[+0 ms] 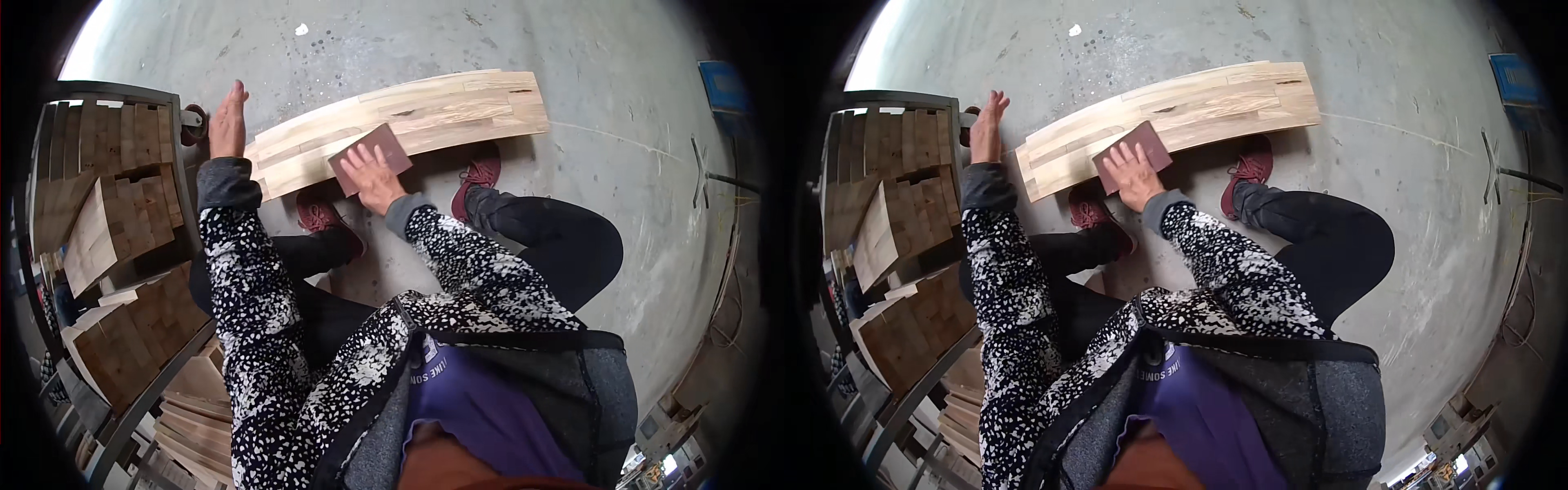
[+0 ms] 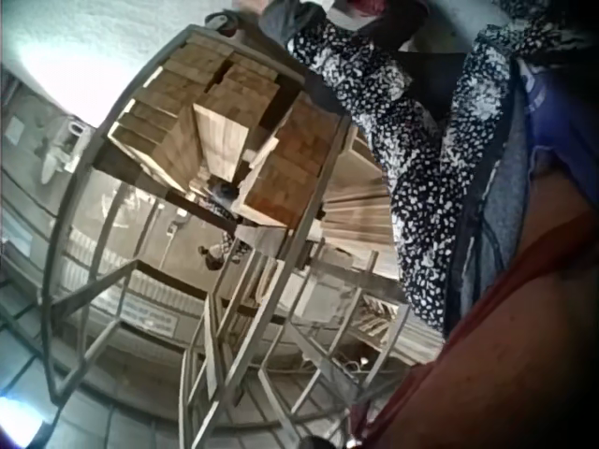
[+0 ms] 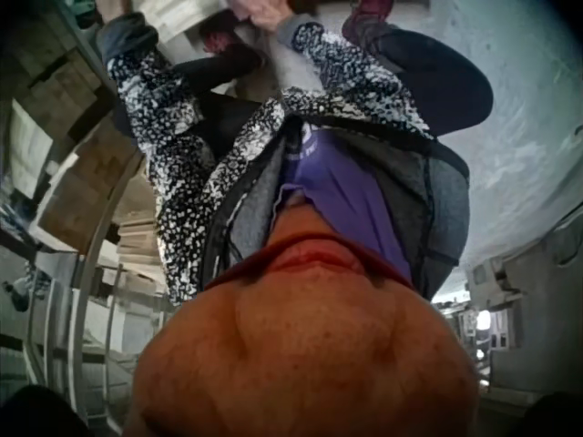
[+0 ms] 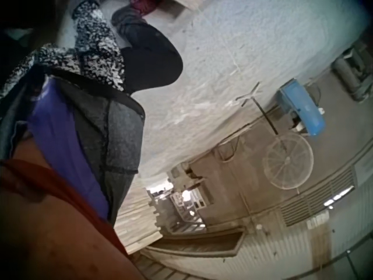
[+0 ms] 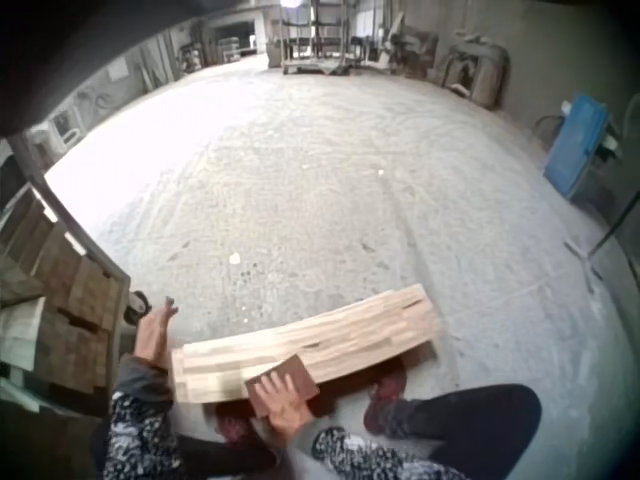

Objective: Sanding a wooden block using a piece of sandpaper.

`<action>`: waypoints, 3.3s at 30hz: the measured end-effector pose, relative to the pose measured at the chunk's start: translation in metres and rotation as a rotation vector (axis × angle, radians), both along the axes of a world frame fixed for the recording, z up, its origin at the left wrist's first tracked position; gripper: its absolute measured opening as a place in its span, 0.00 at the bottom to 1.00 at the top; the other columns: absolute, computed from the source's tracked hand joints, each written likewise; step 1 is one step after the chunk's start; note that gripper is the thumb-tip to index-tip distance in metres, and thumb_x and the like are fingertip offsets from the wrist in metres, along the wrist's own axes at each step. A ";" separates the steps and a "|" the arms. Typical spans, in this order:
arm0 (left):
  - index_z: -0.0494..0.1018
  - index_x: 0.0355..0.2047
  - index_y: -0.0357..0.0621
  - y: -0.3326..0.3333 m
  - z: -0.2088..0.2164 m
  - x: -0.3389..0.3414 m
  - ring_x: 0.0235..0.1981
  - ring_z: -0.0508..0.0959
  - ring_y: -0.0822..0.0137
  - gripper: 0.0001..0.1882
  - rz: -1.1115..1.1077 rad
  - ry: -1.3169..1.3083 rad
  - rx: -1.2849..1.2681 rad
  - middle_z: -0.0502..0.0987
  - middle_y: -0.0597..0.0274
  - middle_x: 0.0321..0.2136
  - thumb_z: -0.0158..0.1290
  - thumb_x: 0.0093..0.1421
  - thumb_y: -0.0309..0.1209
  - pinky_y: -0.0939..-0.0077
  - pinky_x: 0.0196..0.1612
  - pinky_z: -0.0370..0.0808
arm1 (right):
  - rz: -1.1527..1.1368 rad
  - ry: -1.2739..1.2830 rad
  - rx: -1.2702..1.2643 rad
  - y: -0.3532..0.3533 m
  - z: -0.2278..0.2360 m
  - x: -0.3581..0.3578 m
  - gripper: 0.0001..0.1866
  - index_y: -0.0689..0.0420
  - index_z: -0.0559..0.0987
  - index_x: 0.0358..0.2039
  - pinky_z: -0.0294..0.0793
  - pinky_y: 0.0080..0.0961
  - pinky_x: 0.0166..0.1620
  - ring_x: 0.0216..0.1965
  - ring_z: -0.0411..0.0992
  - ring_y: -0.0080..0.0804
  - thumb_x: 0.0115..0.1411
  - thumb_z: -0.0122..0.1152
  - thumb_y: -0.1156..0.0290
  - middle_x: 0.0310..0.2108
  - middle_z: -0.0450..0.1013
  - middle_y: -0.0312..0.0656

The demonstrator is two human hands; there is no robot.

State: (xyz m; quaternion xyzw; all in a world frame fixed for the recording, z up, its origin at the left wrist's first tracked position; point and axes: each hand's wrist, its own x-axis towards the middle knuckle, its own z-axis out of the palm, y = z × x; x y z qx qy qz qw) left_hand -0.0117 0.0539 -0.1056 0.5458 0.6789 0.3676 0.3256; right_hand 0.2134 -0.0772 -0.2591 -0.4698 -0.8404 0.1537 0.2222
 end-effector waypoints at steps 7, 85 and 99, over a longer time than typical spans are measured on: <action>0.66 0.46 0.38 -0.006 0.094 0.027 0.50 0.65 0.62 0.35 -0.179 -0.041 0.241 0.70 0.53 0.44 0.39 0.53 0.58 0.73 0.54 0.55 | -0.406 -0.238 0.058 0.031 -0.007 0.136 0.31 0.48 0.61 0.53 0.40 0.55 0.56 0.58 0.49 0.39 0.44 0.45 0.77 0.55 0.55 0.38; 0.70 0.38 0.30 -0.020 0.129 0.038 0.42 0.72 0.59 0.27 -0.067 0.251 0.261 0.73 0.46 0.37 0.37 0.59 0.47 0.75 0.44 0.66 | -1.123 -0.222 -0.347 0.047 -0.021 0.327 0.33 0.36 0.54 0.56 0.38 0.65 0.52 0.61 0.39 0.43 0.49 0.47 0.71 0.59 0.46 0.34; 0.71 0.33 0.31 -0.023 0.122 0.011 0.34 0.73 0.61 0.25 -0.042 0.269 0.359 0.74 0.47 0.29 0.39 0.59 0.45 0.74 0.37 0.67 | 0.151 0.006 -0.166 -0.015 -0.017 -0.136 0.35 0.41 0.59 0.54 0.31 0.59 0.56 0.61 0.38 0.42 0.42 0.52 0.74 0.58 0.50 0.36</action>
